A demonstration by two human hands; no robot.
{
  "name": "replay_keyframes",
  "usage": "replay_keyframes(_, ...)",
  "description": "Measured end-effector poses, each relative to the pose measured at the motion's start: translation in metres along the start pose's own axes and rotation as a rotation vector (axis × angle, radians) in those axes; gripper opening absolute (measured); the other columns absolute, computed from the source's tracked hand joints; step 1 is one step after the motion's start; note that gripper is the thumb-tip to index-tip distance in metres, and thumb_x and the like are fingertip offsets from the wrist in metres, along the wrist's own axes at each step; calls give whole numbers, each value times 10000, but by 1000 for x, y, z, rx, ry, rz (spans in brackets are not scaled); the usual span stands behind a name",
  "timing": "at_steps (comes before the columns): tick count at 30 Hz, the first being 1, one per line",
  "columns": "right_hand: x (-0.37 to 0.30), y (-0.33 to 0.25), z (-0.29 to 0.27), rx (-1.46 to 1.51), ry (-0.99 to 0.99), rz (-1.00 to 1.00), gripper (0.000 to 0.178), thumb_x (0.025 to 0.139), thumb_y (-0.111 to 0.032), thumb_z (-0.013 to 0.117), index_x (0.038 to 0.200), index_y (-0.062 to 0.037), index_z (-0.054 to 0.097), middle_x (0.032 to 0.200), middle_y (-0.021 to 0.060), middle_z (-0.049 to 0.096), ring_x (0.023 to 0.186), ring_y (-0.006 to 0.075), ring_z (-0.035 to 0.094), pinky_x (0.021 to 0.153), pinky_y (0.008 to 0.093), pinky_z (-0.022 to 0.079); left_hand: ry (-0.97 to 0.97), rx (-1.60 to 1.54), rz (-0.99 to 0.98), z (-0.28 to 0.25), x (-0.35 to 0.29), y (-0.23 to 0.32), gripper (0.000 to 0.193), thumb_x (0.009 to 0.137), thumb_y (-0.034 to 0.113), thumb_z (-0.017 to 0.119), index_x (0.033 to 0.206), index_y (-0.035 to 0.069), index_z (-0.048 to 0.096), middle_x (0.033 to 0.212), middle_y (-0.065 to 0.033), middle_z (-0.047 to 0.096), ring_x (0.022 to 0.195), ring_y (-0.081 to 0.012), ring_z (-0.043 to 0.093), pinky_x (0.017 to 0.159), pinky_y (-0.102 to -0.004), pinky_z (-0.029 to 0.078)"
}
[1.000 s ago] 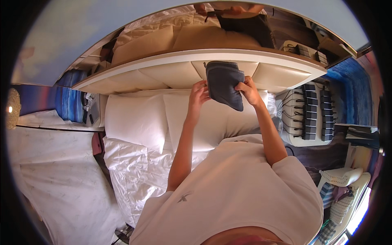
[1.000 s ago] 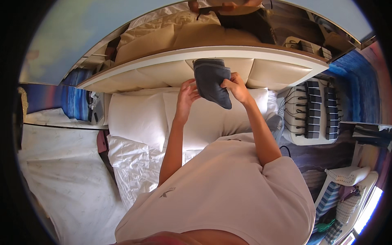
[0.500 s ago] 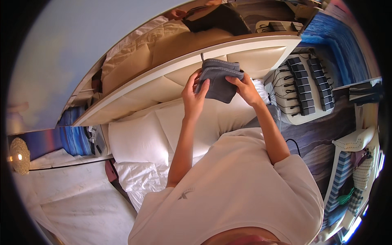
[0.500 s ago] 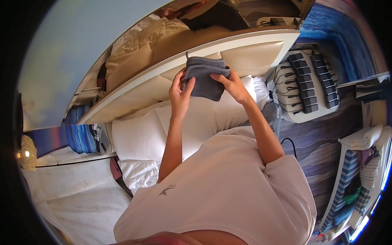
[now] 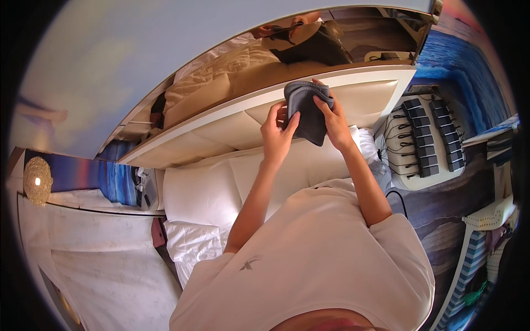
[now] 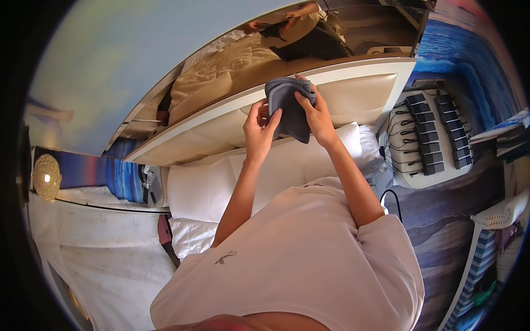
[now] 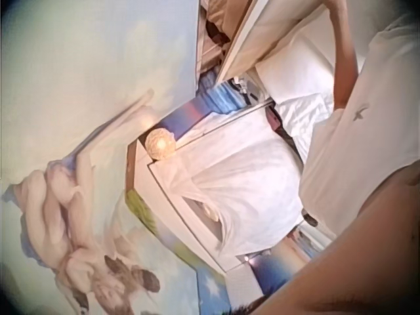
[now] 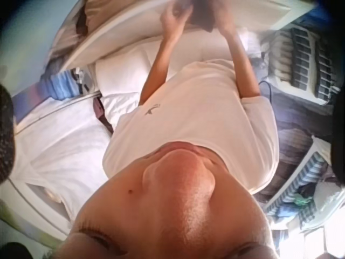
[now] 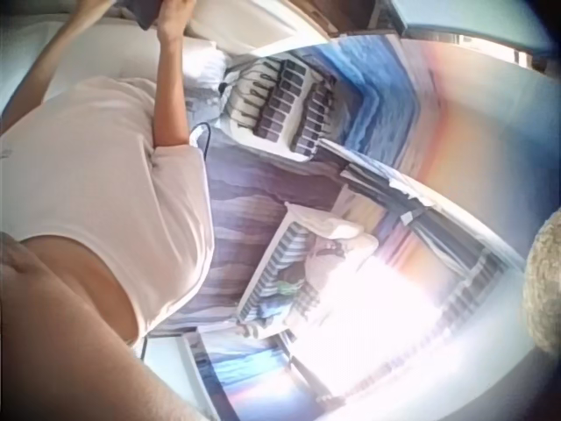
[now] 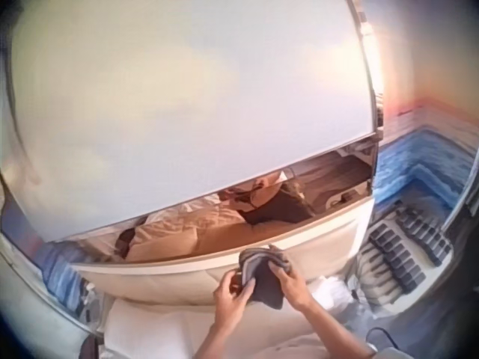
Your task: The person wipes a white headboard and a mirrored surface above it using a gray cloth. The person moves the cloth back and forth across the surfaces, occasionally adjusting the cloth in their hands.
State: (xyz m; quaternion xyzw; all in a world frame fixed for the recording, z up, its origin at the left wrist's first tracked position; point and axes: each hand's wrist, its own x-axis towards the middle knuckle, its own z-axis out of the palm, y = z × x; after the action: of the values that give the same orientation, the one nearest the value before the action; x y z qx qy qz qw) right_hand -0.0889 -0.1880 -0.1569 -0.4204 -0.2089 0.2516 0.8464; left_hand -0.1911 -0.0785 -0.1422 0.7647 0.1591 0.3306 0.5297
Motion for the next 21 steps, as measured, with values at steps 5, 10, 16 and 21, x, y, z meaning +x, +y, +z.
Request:
replay_keyframes(5,-5,8,13,-66,-55,-43,422,948,-147,518,1352,-95,409,1224,62,520,1127,131,467,981,261,346,-118,231,86,-9,20,11,320,871,139,651,1157,44,543,833,-29,615,710,-81,535,630,-225,457)
replay_keyframes(10,-11,12,9,-169,0,-46,350,940,-165,543,1267,-92,442,1117,56,540,1021,130,499,898,248,390,-132,370,237,-8,31,24,337,872,101,626,1197,80,539,876,-68,632,754,-122,580,679,-258,476)
replay_keyframes(16,-16,-13,1,-142,-36,26,245,952,-193,533,1144,-58,461,1104,33,527,979,97,484,862,234,396,-169,408,260,-9,39,40,280,841,82,650,1103,60,556,922,-108,647,791,-231,629,708,-312,488)
replay_keyframes(21,-7,-6,0,-192,-83,-179,243,942,-171,546,1112,-32,444,1302,120,505,1002,135,507,884,283,410,-148,407,296,-8,47,51,166,797,90,709,927,39,620,833,-62,642,661,-152,575,617,-272,459)
